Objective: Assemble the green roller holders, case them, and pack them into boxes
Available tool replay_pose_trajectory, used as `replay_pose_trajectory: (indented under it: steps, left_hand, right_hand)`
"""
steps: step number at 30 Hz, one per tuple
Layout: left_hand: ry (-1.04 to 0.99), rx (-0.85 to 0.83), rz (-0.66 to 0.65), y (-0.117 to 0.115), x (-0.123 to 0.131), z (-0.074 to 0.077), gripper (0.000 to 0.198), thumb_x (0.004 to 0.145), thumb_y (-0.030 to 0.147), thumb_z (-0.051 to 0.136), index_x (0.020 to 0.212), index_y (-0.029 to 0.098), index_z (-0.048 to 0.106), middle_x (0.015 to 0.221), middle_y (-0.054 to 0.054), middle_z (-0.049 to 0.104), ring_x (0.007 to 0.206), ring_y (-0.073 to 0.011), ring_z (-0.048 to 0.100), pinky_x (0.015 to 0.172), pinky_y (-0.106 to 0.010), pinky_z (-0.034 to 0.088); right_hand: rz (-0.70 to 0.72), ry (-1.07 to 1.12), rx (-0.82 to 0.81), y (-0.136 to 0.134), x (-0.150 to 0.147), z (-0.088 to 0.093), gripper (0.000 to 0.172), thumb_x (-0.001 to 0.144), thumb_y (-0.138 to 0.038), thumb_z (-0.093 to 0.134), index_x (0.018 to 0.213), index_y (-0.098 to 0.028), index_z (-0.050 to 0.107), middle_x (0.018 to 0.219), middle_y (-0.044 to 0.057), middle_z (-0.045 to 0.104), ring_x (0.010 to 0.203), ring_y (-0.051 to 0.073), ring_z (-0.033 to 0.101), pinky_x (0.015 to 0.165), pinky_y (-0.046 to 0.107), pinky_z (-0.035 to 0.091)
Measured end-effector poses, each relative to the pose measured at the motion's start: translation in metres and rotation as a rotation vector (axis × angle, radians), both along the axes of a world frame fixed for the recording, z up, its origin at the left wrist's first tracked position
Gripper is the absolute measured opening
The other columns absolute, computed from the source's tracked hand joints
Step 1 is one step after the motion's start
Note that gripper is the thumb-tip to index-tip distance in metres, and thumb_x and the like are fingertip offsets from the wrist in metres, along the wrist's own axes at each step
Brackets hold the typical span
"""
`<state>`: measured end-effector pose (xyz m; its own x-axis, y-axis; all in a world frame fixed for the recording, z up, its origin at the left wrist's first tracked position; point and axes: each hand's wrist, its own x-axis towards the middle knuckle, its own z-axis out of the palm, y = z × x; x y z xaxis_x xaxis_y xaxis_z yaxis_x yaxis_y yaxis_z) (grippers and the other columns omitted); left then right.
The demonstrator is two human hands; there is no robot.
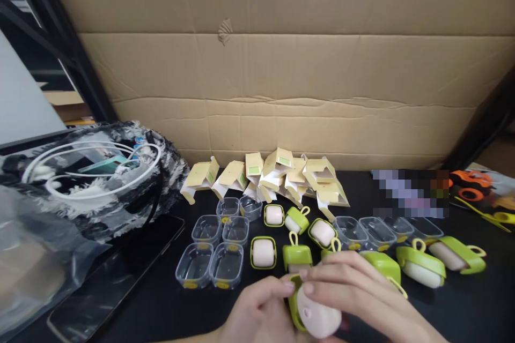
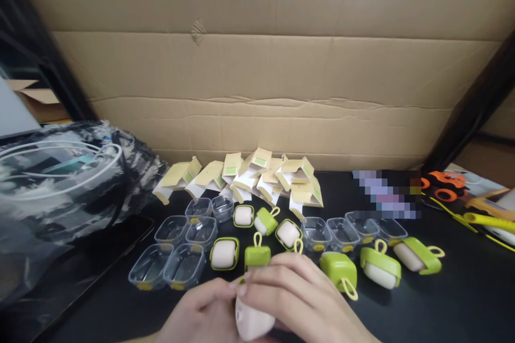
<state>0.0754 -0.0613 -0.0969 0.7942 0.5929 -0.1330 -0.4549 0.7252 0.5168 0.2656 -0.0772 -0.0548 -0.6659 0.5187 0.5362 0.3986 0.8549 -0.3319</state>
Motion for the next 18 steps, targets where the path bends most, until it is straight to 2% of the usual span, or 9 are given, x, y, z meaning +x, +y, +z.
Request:
replay_pose_trajectory:
  steps: [4,7,11,18]
  left_hand:
    - [0.020,-0.070,0.001,-0.001,0.003,-0.007,0.017,0.067,0.028,0.053,0.079,0.019,0.062,0.082,-0.004,0.066,0.093,-0.0253,0.059,0.082,-0.034,0.040]
    - [0.023,-0.133,0.008,-0.001,0.006,-0.013,0.014,0.069,0.027,0.050,0.074,0.020,0.061,0.077,-0.002,0.064,0.089,-0.0233,0.059,0.080,-0.032,0.041]
    - [-0.008,-0.216,0.027,0.002,0.009,-0.021,0.010,0.066,0.021,0.049,0.067,0.021,0.059,0.070,0.002,0.063,0.080,-0.0199,0.059,0.075,-0.028,0.041]
    - [-0.015,-0.147,0.016,0.000,0.008,-0.026,0.010,0.066,0.023,0.047,0.067,0.020,0.056,0.067,0.001,0.057,0.071,-0.0189,0.055,0.072,-0.030,0.039]
  right_hand:
    - [-0.053,-0.047,0.090,0.003,-0.005,-0.002,0.042,0.085,-0.029,0.068,0.125,-0.025,0.054,0.112,0.007,0.070,0.103,0.021,0.066,0.088,0.030,0.054]
    - [-0.054,-0.027,0.095,0.002,-0.011,-0.005,0.038,0.087,-0.027,0.065,0.124,-0.024,0.055,0.105,0.008,0.072,0.097,0.020,0.068,0.083,0.028,0.056]
    - [-0.023,-0.022,0.028,0.001,-0.013,-0.010,0.043,0.086,-0.026,0.066,0.127,-0.024,0.053,0.108,0.008,0.070,0.104,0.020,0.065,0.090,0.027,0.053]
    - [-0.030,-0.056,-0.110,0.002,-0.014,-0.028,0.036,0.082,-0.021,0.068,0.116,-0.024,0.054,0.110,0.007,0.068,0.097,0.020,0.065,0.081,0.027,0.054]
